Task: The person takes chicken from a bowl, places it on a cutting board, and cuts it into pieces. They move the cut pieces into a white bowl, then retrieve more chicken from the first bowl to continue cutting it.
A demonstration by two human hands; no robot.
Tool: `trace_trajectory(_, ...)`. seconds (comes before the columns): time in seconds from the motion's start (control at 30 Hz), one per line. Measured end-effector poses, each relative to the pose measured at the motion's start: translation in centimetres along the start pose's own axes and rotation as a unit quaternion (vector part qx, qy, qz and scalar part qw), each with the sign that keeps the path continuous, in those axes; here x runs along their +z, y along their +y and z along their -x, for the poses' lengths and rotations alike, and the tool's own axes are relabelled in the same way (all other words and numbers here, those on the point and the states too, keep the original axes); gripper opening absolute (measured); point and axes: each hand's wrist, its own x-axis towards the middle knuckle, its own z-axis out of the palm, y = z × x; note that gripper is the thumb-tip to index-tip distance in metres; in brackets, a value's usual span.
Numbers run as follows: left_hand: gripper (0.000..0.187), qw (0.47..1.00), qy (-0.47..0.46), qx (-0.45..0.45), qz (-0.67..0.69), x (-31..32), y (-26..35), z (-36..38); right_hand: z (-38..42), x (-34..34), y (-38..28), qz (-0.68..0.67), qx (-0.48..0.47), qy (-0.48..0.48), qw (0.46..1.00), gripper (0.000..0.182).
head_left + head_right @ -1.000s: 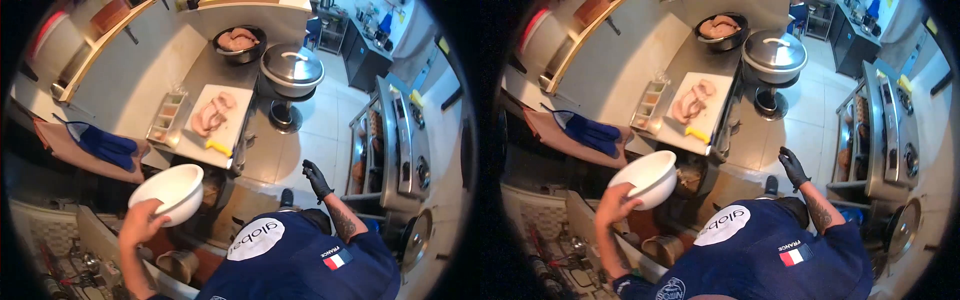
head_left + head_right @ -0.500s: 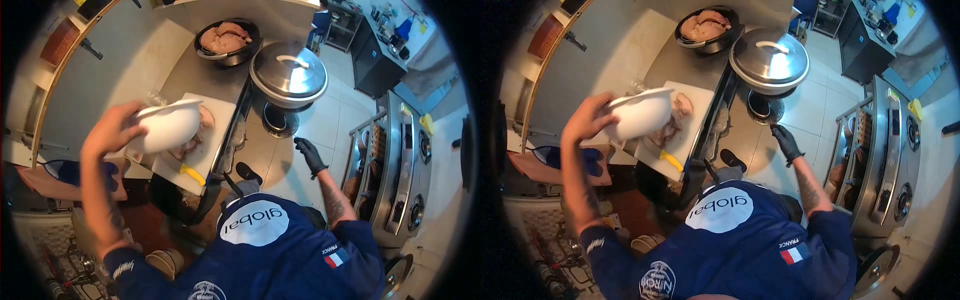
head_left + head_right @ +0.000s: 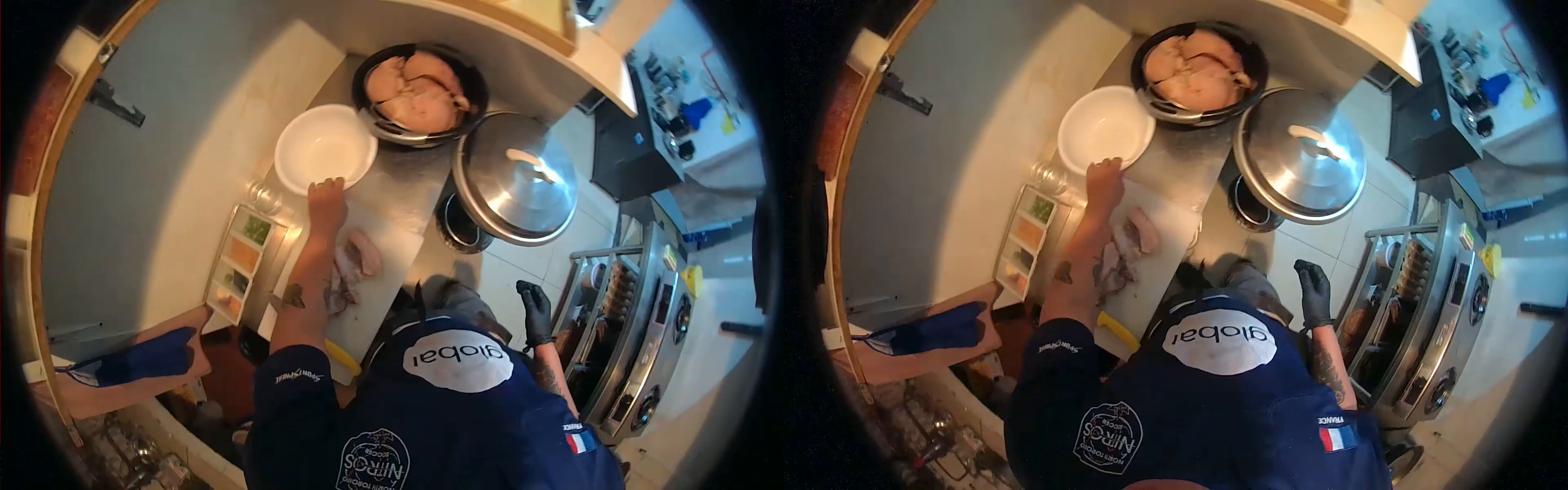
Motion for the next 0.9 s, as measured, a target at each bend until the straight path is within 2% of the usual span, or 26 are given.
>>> trace_trajectory(0.1,0.045,0.983,0.179,-0.023,0.034,-3.4,4.4,3.5,-4.2,3.0,-2.1,0.044,-0.008,-0.093,0.995,0.022)
trace_trajectory(0.17,0.052,0.972,0.188,-0.088,0.112,-3.3,4.7,8.0,-8.1,5.9,-3.3,0.068,-0.025,-0.178,0.981,0.025)
trace_trajectory(0.2,0.056,0.962,0.193,-0.125,0.148,-3.0,4.9,10.5,-10.4,7.4,-3.8,0.141,-0.066,-0.231,0.961,0.026)
trace_trajectory(0.23,0.051,0.952,0.204,-0.157,0.164,-3.1,4.2,13.0,-12.3,9.5,-5.1,0.160,-0.106,-0.267,0.944,0.024)
trace_trajectory(0.3,0.050,0.949,0.178,-0.237,0.107,-4.1,2.4,19.5,-17.1,13.4,-5.6,0.214,-0.187,-0.378,0.881,0.027)
trace_trajectory(0.33,0.048,0.942,0.148,-0.273,0.126,-6.9,1.9,21.9,-19.3,15.9,-7.4,0.255,-0.261,-0.442,0.820,0.032)
trace_trajectory(0.37,0.042,0.919,0.069,-0.362,0.141,-10.0,1.5,24.1,-21.6,18.0,-5.2,0.262,-0.250,-0.482,0.798,0.032)
trace_trajectory(0.4,0.035,0.899,0.055,-0.398,0.176,-11.4,0.5,27.0,-22.6,20.8,-6.4,0.290,-0.242,-0.513,0.770,0.032)
trace_trajectory(0.47,0.033,0.858,-0.050,-0.486,0.158,-14.3,0.2,31.4,-24.5,25.8,-7.4,0.279,-0.343,-0.538,0.718,0.035)
trace_trajectory(0.53,0.033,0.888,-0.118,-0.431,0.110,-14.7,0.8,36.7,-23.6,29.5,-8.8,0.272,-0.381,-0.553,0.689,0.036)
trace_trajectory(0.63,0.038,0.786,-0.117,-0.536,0.285,-10.5,3.6,41.2,-21.1,34.8,-9.8,0.219,-0.418,-0.598,0.648,0.037)
trace_trajectory(0.7,0.058,0.738,-0.021,-0.576,0.352,-8.6,7.4,38.8,-18.7,37.1,-9.4,0.222,-0.437,-0.621,0.611,0.039)
trace_trajectory(0.77,0.079,0.768,0.082,-0.595,0.221,-2.8,9.7,39.3,-16.1,39.0,-8.9,0.198,-0.474,-0.639,0.572,0.042)
trace_trajectory(0.8,0.082,0.784,0.097,-0.589,0.171,-2.1,10.5,38.4,-14.8,39.9,-8.6,0.186,-0.491,-0.645,0.555,0.044)
trace_trajectory(0.87,0.084,0.715,0.135,-0.642,0.242,-2.4,11.3,37.1,-12.0,40.9,-7.9,0.214,-0.509,-0.639,0.535,0.056)
trace_trajectory(0.9,0.084,0.710,0.133,-0.645,0.251,-2.3,11.9,37.2,-10.8,41.3,-7.9,0.221,-0.513,-0.639,0.528,0.059)
